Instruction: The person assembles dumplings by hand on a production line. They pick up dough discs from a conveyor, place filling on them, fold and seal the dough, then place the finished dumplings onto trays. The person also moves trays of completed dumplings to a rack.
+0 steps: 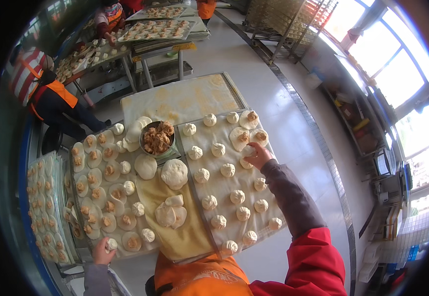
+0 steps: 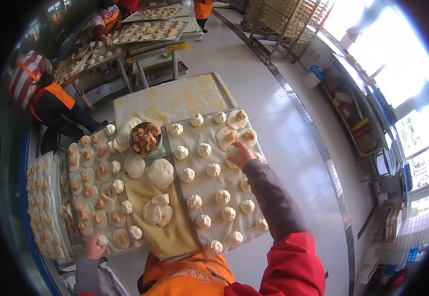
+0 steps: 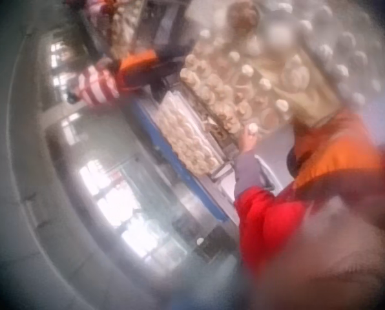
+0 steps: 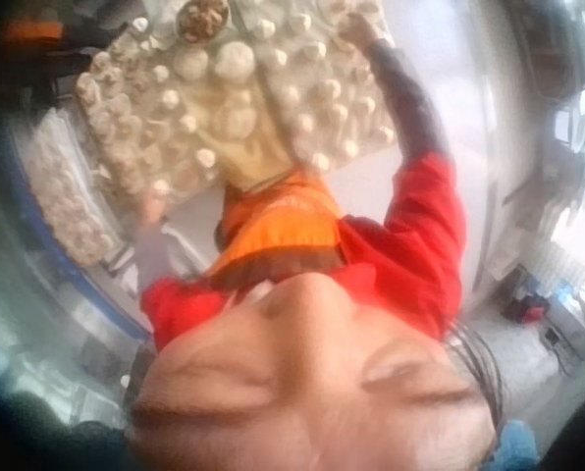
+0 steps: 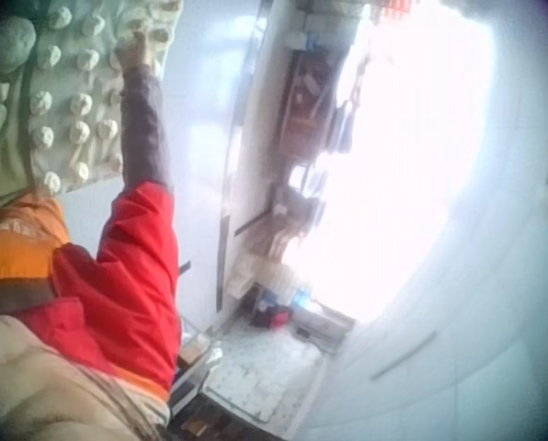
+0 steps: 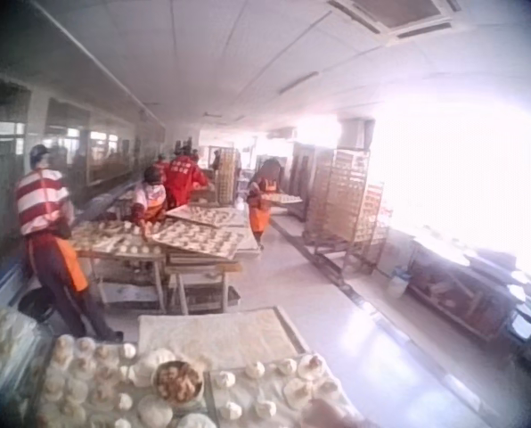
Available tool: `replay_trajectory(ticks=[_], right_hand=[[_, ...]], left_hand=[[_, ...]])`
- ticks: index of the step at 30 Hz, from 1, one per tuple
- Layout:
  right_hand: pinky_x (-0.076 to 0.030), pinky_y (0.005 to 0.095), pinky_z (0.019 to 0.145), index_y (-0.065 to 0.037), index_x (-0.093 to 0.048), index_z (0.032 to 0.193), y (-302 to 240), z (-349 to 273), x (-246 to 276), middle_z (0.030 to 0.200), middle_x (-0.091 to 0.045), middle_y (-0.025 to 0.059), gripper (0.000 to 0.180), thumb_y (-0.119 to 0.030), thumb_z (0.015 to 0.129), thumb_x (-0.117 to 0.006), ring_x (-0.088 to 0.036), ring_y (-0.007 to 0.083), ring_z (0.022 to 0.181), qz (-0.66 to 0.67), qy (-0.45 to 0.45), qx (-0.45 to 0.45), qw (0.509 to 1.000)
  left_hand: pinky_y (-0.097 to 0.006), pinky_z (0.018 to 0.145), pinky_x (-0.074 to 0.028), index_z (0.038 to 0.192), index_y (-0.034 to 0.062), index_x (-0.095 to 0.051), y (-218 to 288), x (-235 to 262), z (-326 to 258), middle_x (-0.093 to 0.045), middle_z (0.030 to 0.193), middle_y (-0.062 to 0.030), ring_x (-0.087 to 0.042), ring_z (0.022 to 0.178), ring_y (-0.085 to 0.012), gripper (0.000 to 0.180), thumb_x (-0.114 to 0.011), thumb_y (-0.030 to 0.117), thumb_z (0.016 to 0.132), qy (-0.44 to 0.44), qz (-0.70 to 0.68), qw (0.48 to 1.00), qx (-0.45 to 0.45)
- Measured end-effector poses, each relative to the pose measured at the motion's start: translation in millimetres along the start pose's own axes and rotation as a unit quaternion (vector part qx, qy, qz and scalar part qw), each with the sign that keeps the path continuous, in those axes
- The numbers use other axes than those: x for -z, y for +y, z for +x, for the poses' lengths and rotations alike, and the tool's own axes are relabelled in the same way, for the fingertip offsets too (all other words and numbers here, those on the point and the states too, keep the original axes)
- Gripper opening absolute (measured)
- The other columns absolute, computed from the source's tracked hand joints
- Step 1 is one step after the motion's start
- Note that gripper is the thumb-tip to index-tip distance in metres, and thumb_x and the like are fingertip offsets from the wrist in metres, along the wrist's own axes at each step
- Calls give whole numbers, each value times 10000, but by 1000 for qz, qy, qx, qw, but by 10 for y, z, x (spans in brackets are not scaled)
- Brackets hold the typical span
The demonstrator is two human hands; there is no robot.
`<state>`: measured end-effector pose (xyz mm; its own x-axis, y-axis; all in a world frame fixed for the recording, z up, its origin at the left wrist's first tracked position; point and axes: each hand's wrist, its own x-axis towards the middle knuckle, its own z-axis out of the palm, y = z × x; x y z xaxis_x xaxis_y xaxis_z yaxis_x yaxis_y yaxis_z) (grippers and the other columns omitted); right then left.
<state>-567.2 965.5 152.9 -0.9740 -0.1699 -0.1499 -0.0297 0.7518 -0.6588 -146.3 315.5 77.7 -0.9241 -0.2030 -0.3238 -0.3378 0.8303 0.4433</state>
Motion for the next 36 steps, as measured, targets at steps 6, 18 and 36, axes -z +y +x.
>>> replay_trajectory(ticks=[6,18,36], right_hand=[[-479,424,958,-116,-613,1234,1,439,-358,1163,-665,85,571,-246,721,-829,-592,303,1136,-204,29,174,963],[-478,443,1004,-90,-501,1401,409,1903,188,1338,-598,152,719,-238,768,-807,-593,346,1197,-202,-282,219,912],[-475,408,887,-102,-628,1104,433,1747,233,970,-654,101,601,-243,580,-887,-639,308,945,-276,-264,393,837]], left_hand=[[-351,969,-487,1422,25,-423,-573,-294,-362,-581,1279,-84,-606,1130,-213,640,-695,65,843,127,-394,897,157],[-325,679,-542,1379,52,-428,2176,-704,-463,-584,1092,-74,-618,789,-175,532,-639,129,897,179,-545,803,164],[-345,718,-554,1314,13,-460,3929,-1286,-550,-620,1003,-103,-664,779,-202,451,-600,46,886,102,-572,788,205]])
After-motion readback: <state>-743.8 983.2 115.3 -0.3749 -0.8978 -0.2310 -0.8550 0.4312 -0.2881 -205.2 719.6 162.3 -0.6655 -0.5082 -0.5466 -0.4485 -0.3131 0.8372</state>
